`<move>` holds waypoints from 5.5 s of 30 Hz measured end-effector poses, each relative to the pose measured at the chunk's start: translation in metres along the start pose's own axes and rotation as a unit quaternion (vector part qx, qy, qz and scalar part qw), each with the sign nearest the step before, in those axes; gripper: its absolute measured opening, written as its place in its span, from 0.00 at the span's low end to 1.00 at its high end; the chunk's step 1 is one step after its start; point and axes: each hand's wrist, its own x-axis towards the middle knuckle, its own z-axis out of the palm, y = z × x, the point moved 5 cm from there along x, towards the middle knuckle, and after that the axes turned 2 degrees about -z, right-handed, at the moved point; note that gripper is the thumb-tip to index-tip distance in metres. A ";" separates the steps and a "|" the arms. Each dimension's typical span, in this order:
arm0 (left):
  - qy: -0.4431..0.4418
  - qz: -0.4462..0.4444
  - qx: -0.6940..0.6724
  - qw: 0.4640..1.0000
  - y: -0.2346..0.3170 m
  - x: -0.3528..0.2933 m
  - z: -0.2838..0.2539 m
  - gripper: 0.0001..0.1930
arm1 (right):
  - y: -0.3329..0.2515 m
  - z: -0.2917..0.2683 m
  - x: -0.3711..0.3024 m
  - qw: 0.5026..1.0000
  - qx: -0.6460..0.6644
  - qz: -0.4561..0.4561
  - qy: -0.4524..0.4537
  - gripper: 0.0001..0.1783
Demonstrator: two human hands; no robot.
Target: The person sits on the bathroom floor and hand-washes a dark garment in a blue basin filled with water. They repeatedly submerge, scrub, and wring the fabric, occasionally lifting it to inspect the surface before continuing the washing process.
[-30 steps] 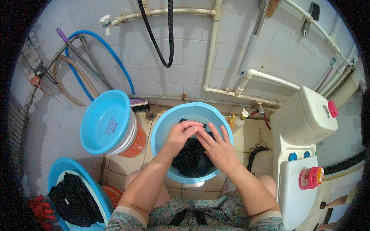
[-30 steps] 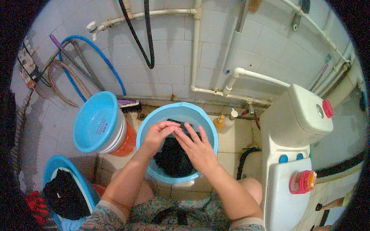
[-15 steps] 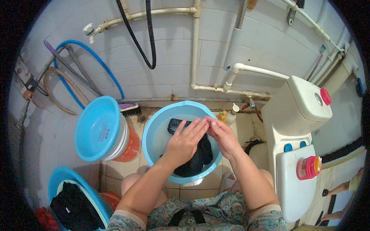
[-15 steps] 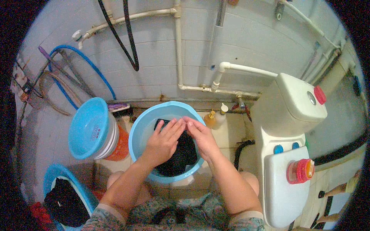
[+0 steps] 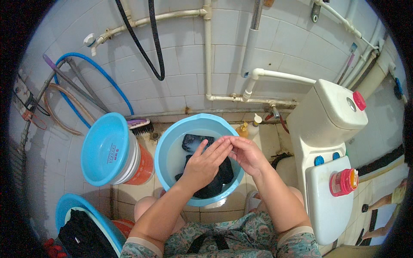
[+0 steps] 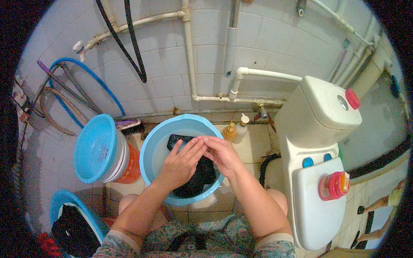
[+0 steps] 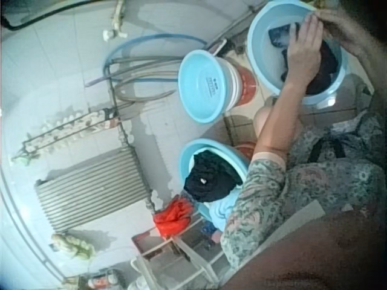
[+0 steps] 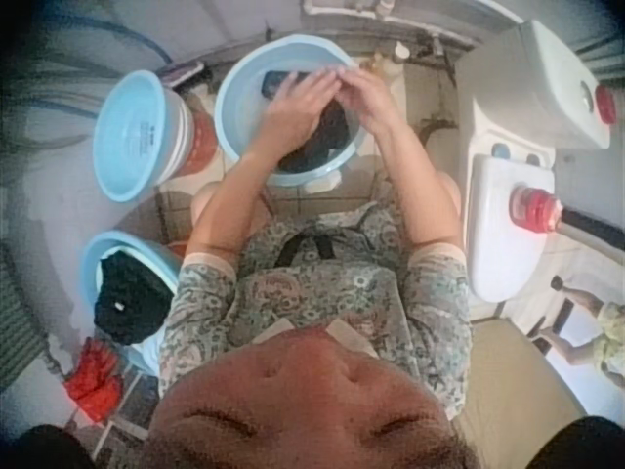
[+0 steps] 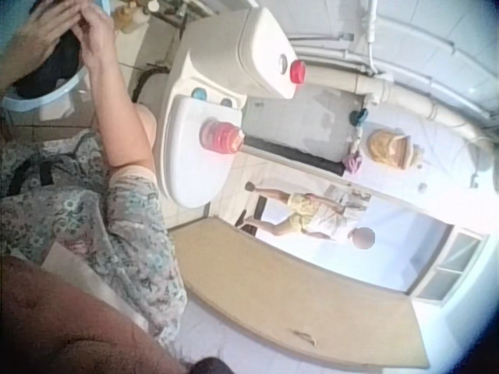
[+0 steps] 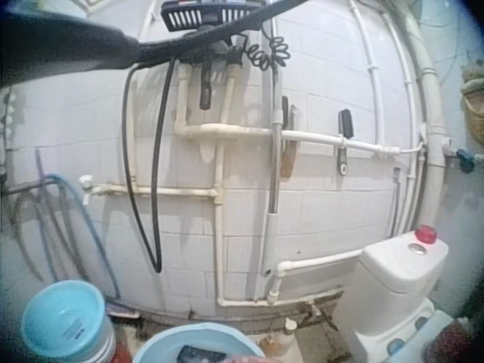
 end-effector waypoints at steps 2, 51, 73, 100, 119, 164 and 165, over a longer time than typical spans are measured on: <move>0.002 -0.002 0.004 1.000 0.000 -0.001 -0.001 0.29 | -0.001 0.001 -0.001 0.999 0.022 0.011 -0.026 0.15; 0.025 -0.318 -0.786 0.530 -0.045 -0.013 0.031 0.19 | -0.016 0.043 -0.018 0.772 -0.559 -0.301 0.041 0.07; 0.094 -0.208 -0.498 0.837 -0.056 -0.019 0.044 0.11 | -0.011 0.005 -0.001 0.962 -0.201 -0.139 0.124 0.05; -0.011 -0.101 -0.314 0.944 -0.050 -0.013 0.033 0.17 | 0.001 0.010 0.009 0.938 0.322 -0.029 -0.123 0.15; 0.065 -0.225 -0.940 0.247 -0.041 -0.006 0.032 0.26 | -0.018 0.050 -0.011 0.911 0.383 -0.043 -0.147 0.46; 0.101 -0.274 -0.932 0.214 -0.054 -0.011 0.044 0.11 | 0.002 0.020 0.001 0.950 0.305 -0.051 -0.041 0.14; 0.092 -0.289 -0.929 0.213 -0.053 -0.011 0.045 0.09 | 0.003 0.019 0.000 0.948 0.315 -0.039 -0.035 0.15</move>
